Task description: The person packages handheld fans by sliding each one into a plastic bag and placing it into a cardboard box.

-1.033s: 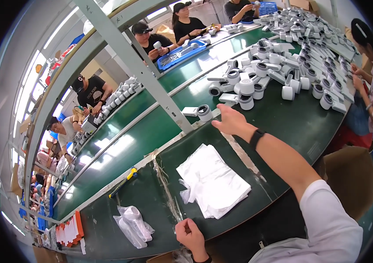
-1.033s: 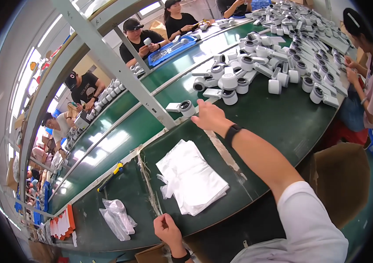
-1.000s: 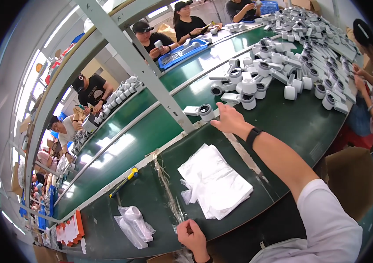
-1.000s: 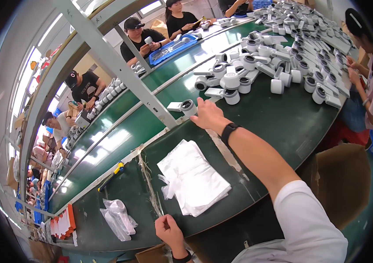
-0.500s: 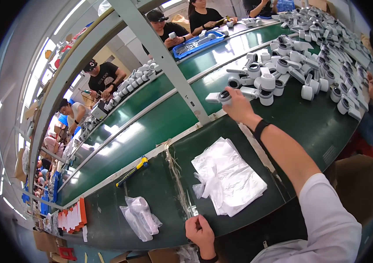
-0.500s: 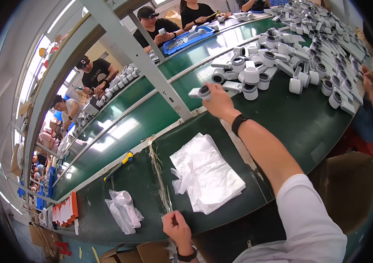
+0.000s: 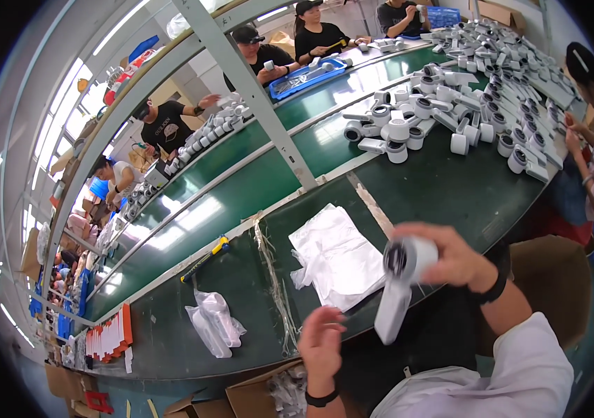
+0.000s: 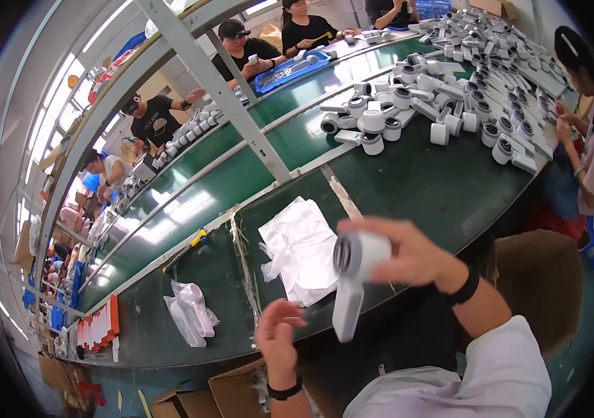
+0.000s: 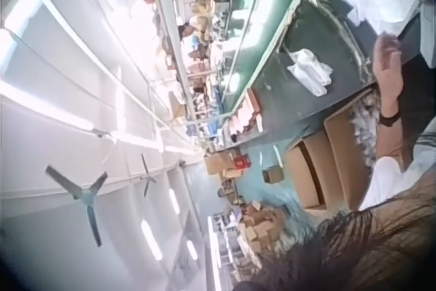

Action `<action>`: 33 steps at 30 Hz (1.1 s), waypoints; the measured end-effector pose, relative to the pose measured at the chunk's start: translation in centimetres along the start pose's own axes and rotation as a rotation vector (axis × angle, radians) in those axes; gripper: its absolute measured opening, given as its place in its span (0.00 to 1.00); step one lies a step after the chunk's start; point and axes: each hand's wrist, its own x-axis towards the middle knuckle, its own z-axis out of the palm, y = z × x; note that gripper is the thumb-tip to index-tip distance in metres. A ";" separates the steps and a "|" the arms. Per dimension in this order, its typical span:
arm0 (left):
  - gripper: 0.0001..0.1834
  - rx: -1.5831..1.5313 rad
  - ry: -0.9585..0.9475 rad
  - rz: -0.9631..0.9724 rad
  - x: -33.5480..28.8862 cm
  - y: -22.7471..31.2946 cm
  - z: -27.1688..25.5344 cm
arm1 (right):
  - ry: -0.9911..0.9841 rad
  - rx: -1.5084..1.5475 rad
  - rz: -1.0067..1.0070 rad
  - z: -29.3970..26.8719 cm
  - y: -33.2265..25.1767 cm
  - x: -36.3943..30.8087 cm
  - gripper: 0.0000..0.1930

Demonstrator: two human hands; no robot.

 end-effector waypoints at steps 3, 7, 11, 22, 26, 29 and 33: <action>0.31 -0.183 -0.512 -0.264 -1.2 -0.1 2.7 | -0.167 -0.077 -0.100 2.2 1.0 -2.3 0.38; 0.25 -0.435 -0.587 -0.430 -2.5 -1.5 2.5 | -0.044 -0.092 -0.131 4.2 3.6 -3.3 0.45; 0.21 -0.323 -0.228 -0.369 -1.6 -0.2 4.8 | 0.150 -0.171 -0.170 6.3 5.6 -5.7 0.53; 0.13 0.749 -0.168 0.264 5.6 0.7 5.2 | 0.325 0.147 -0.007 5.1 7.4 -7.6 0.22; 0.14 1.319 -0.317 0.369 7.5 -1.2 5.1 | 0.408 0.089 -0.041 3.9 7.4 -7.7 0.21; 0.10 1.339 -0.350 0.209 7.4 -1.8 4.9 | 0.481 0.228 0.014 4.2 7.6 -7.8 0.21; 0.06 1.319 -0.335 0.235 7.8 -2.4 4.3 | 0.507 0.228 0.070 4.6 7.7 -7.8 0.21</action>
